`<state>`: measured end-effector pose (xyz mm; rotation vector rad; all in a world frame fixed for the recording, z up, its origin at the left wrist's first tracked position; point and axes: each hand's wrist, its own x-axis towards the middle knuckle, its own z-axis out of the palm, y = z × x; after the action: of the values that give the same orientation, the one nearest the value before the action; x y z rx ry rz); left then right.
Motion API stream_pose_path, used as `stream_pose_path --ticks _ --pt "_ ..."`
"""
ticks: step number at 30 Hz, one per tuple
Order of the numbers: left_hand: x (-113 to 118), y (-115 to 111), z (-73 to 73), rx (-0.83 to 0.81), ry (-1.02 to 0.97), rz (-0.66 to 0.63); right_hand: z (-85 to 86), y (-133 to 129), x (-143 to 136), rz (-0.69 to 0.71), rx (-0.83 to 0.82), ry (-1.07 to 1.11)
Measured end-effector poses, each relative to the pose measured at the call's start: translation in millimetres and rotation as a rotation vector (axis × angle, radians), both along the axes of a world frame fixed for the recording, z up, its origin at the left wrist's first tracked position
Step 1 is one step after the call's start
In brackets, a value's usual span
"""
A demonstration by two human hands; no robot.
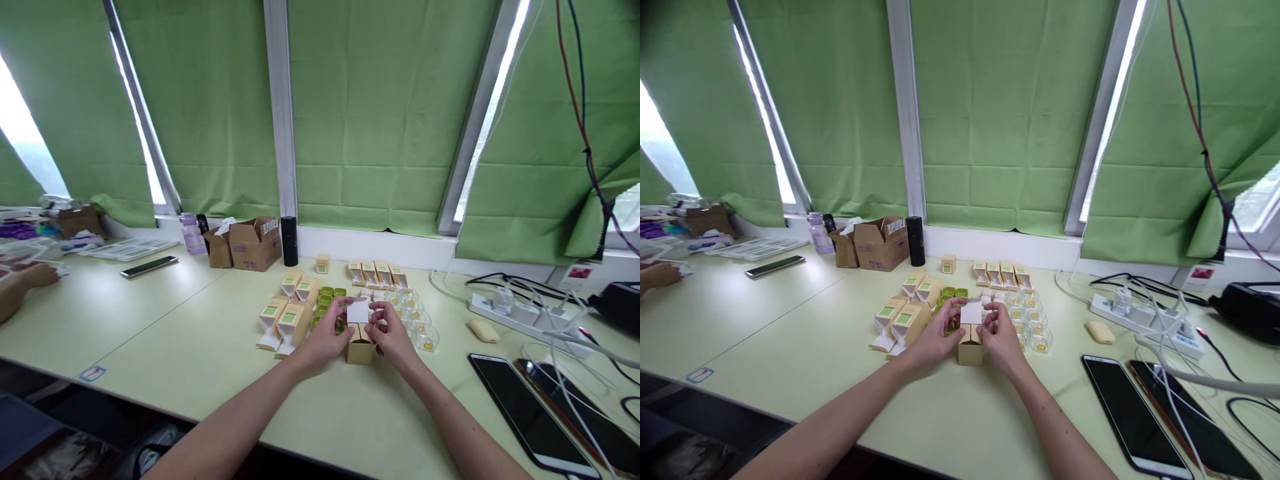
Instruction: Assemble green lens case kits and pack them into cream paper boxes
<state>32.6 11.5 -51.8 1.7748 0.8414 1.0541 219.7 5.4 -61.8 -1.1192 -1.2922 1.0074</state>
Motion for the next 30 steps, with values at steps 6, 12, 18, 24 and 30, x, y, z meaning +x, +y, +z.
stream_pose_path --ticks 6,12,18,24,30 --pt "1.0 -1.8 2.1 -0.003 -0.022 0.005 1.1 -0.2 0.4 0.005 -0.013 -0.014" --pt "0.2 -3.5 2.2 -0.02 -0.013 0.024 0.4 -0.1 -0.1 0.002 -0.006 -0.013" --pt "-0.9 -1.8 1.7 0.06 0.019 0.034 -2.1 1.5 0.8 0.007 0.007 -0.013" --pt "-2.5 -1.6 3.1 0.136 0.088 0.055 -3.7 2.4 1.5 0.003 0.018 -0.014" --pt "-1.0 -2.8 6.3 0.139 0.054 0.036 3.3 2.7 3.1 0.033 0.036 -0.043"
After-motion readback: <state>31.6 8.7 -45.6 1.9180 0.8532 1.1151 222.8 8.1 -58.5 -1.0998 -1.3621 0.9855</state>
